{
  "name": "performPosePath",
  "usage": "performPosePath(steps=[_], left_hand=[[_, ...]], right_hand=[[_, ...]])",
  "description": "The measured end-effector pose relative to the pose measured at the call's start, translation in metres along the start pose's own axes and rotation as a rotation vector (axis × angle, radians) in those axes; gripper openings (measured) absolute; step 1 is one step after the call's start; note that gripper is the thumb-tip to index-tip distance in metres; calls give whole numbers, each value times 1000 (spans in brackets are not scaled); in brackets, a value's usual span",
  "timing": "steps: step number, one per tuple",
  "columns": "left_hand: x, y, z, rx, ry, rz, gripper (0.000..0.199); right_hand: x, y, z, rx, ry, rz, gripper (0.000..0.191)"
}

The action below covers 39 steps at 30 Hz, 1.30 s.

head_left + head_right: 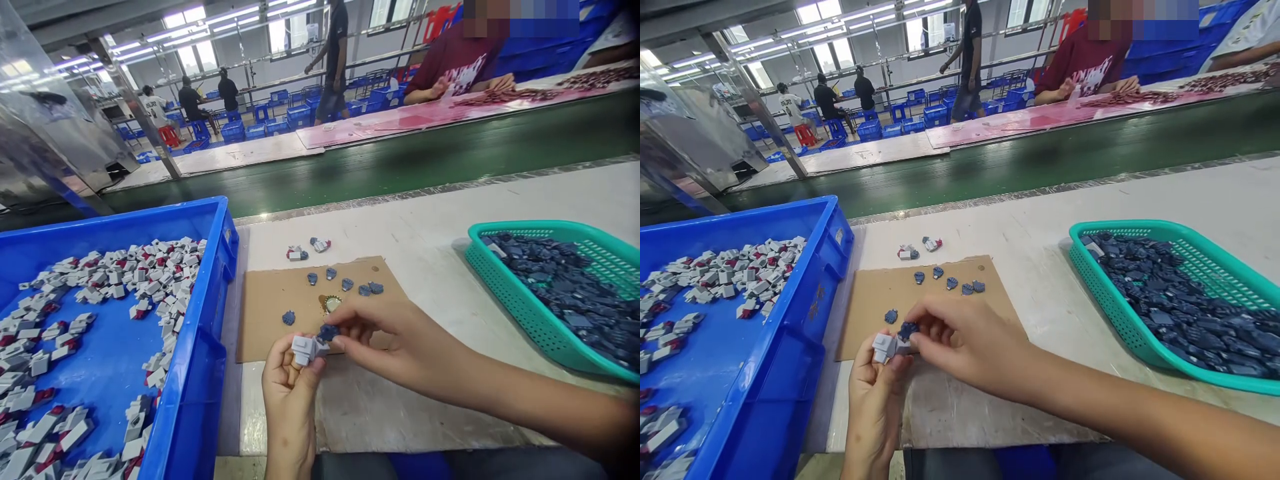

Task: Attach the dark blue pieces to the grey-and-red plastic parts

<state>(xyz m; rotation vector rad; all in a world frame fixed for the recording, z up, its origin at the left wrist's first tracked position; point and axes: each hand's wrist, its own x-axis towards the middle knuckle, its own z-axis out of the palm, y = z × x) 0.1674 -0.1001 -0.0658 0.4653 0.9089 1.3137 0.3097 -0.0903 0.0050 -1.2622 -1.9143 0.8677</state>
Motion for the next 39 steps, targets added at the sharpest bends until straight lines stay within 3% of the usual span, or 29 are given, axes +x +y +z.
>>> performPosePath(steps=[14,19,23,30,34,39], left_hand=[[-1,1,3,19,17,6,36],[-4,3,6,48,-21,27,32],[-5,4,7,96,-51,38,30],[-3,3,0,68,-93,7,34],[0,2,-4,22,-132,-11,31],[2,3,-9,-33,-221,-4,19]], right_hand=[[-2,3,1,-220,-35,-126,13],[1,-9,-8,-422,-158,-141,12],[2,-12,-10,-440,-227,-124,11],[0,1,0,-287,-72,-235,17],[2,11,13,-457,17,-397,39],[5,22,38,-512,196,-500,47]])
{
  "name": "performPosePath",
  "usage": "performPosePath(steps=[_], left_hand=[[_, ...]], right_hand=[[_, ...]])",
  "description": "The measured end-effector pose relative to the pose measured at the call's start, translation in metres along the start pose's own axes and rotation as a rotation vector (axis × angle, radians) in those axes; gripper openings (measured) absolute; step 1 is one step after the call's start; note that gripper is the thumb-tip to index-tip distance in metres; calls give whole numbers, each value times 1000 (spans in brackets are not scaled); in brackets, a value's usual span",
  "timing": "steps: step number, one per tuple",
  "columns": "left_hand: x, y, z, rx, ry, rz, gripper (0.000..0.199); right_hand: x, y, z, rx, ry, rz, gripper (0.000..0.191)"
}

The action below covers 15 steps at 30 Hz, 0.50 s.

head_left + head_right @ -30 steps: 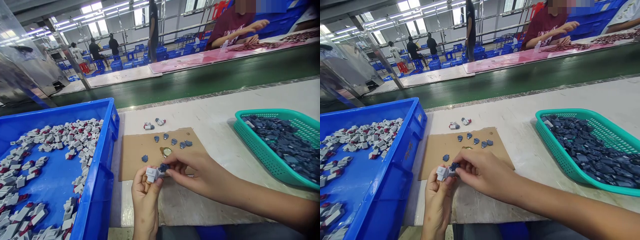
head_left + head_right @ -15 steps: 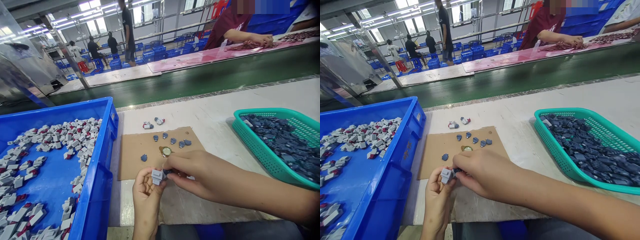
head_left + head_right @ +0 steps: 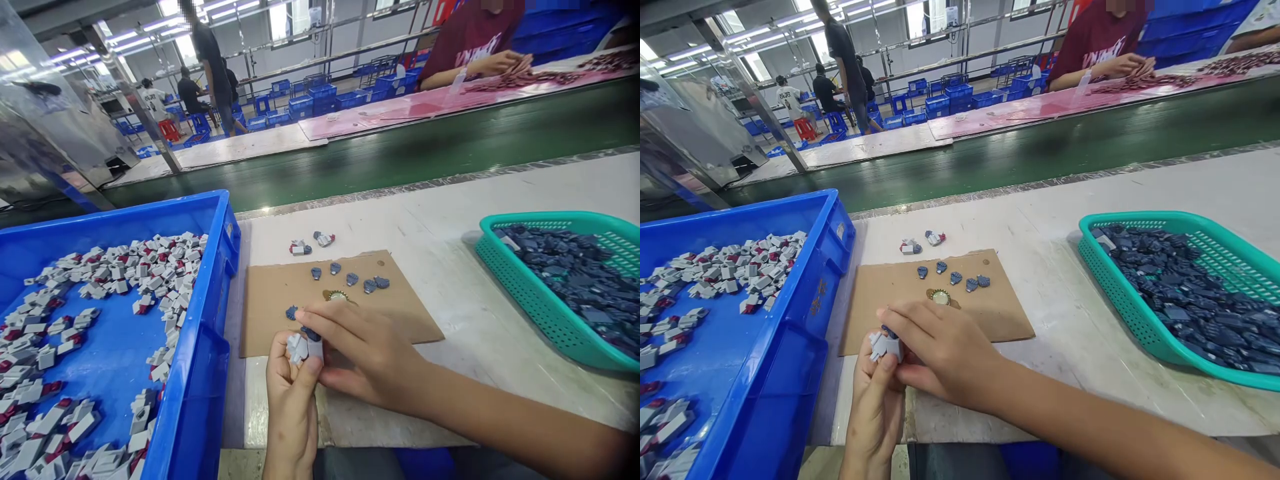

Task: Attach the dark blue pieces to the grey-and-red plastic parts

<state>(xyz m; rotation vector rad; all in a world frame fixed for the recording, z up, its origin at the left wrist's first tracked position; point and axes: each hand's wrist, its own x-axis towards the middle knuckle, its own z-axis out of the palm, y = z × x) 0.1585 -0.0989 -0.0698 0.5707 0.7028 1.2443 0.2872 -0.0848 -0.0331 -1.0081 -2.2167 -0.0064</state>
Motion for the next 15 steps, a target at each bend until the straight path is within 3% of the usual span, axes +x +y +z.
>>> performPosePath(steps=[4,8,15], left_hand=[[-1,2,-2,-72,10,-14,13],[-2,4,-2,-143,57,-28,20],[1,5,-8,-220,47,-52,25]], right_hand=[[0,-5,14,101,87,42,46],[2,-10,21,243,113,100,45],[-2,-19,35,219,208,174,44]])
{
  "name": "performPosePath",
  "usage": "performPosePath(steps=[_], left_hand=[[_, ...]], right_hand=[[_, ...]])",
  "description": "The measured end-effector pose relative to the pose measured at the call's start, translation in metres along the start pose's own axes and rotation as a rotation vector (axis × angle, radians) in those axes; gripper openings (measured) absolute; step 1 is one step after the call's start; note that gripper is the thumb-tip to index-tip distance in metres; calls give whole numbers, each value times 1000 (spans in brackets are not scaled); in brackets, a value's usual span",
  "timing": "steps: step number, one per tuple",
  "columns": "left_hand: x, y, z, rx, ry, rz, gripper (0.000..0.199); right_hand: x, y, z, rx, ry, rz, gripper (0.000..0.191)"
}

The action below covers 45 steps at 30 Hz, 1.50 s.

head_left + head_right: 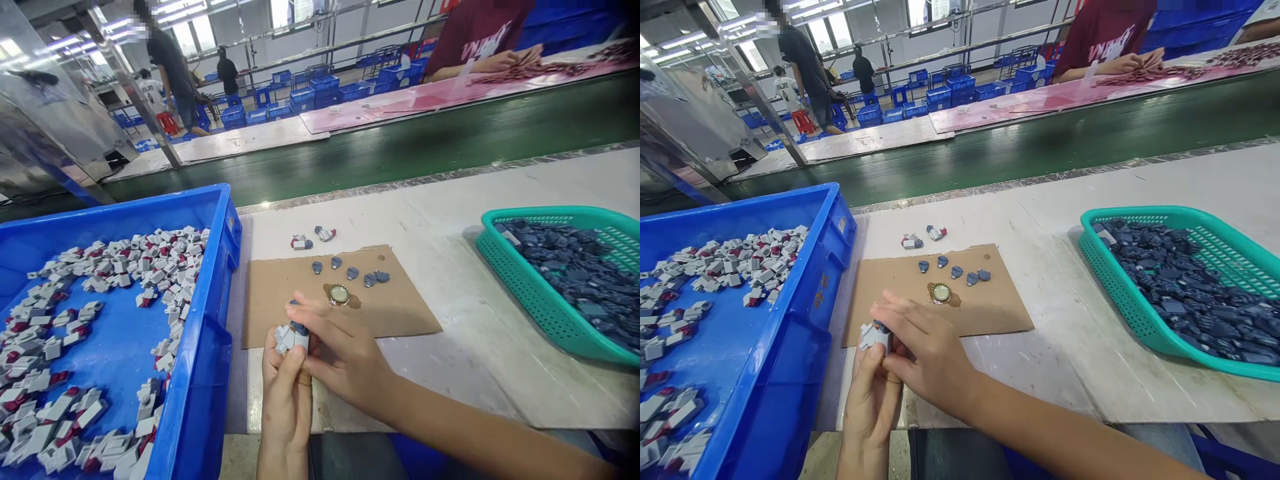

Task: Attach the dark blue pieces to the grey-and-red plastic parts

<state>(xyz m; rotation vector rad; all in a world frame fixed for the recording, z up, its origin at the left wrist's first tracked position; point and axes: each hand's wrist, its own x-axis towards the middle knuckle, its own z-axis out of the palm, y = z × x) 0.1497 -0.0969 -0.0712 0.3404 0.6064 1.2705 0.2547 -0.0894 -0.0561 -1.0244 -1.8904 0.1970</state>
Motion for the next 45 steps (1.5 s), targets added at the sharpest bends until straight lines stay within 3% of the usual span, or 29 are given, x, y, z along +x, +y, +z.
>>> performPosePath(steps=[4,8,11,18,24,29,35,41,45], left_hand=[[1,0,-2,-15,-2,-9,24],[-1,-1,-1,56,-89,-8,18],[-2,-3,-1,113,-147,4,16],[-1,-3,-3,30,-152,-10,19],[-1,-1,-3,-14,-183,-19,17],[-1,-2,-3,-5,-228,-13,13],[0,-2,-1,63,-206,-10,14],[0,-3,4,191,-178,-22,6],[0,-3,4,224,-145,-23,22]], right_hand=[[4,2,-1,-45,-38,-24,42],[21,8,-14,-99,-238,-12,50],[33,11,-22,-143,-334,-90,53],[41,14,-24,-247,-347,-217,58],[40,24,-14,-254,-257,-367,53],[31,26,-5,-81,-183,-326,52],[30,21,-12,-79,-184,-248,53],[29,20,-19,112,-322,-27,83],[27,21,-18,208,-367,-37,59]])
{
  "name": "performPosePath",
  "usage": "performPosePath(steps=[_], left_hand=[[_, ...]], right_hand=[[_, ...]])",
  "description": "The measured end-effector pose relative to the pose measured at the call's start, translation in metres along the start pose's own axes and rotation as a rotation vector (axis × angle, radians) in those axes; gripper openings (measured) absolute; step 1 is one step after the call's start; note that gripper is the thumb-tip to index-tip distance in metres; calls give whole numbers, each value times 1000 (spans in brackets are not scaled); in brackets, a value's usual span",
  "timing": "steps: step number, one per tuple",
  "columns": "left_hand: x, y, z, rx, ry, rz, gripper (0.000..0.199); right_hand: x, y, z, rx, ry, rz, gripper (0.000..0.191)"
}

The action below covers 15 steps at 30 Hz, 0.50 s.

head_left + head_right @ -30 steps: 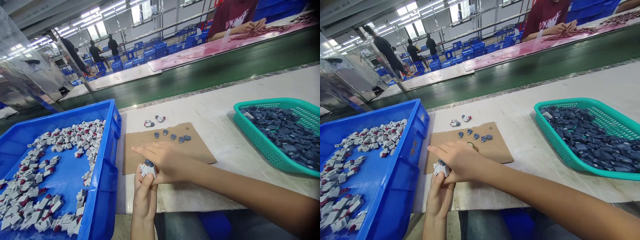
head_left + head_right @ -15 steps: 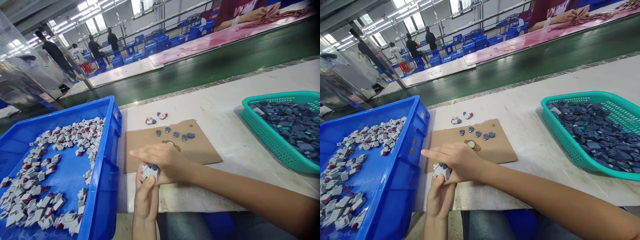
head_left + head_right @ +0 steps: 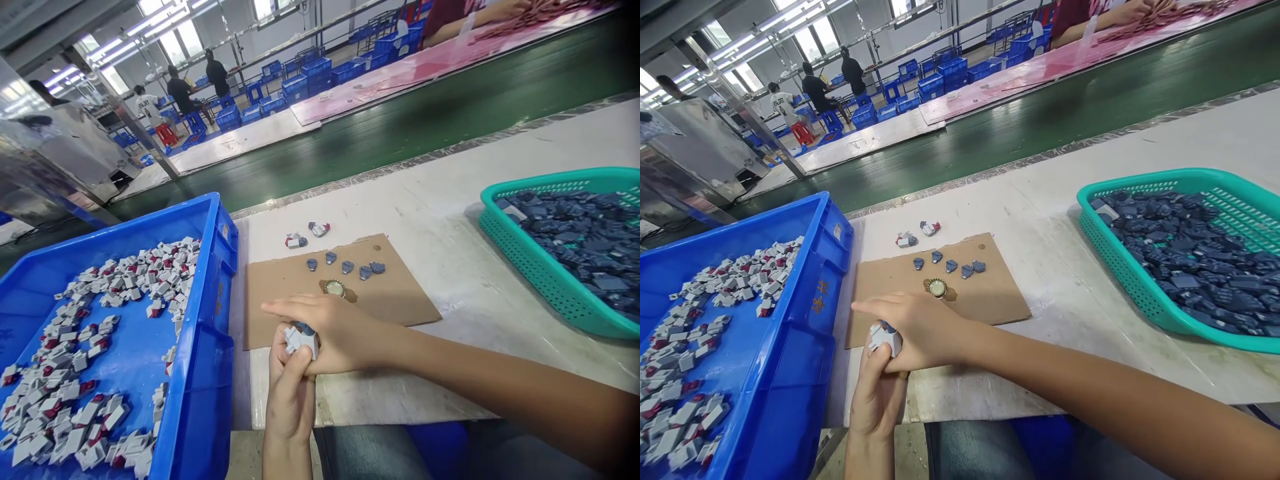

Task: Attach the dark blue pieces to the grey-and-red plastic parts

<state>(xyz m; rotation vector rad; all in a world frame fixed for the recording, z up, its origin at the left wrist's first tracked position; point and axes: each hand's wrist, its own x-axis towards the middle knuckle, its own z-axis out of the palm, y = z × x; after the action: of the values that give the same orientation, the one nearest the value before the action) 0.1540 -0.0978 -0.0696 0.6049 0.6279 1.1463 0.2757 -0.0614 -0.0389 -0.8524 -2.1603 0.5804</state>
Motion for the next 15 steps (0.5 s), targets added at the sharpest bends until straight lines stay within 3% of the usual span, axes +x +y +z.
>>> performPosePath(steps=[8,15], left_hand=[[0,0,-5,-65,35,4,31],[3,3,-4,-82,11,-9,23]], right_hand=[[-3,-2,10,-86,67,74,34],[-4,2,14,-269,60,107,22]])
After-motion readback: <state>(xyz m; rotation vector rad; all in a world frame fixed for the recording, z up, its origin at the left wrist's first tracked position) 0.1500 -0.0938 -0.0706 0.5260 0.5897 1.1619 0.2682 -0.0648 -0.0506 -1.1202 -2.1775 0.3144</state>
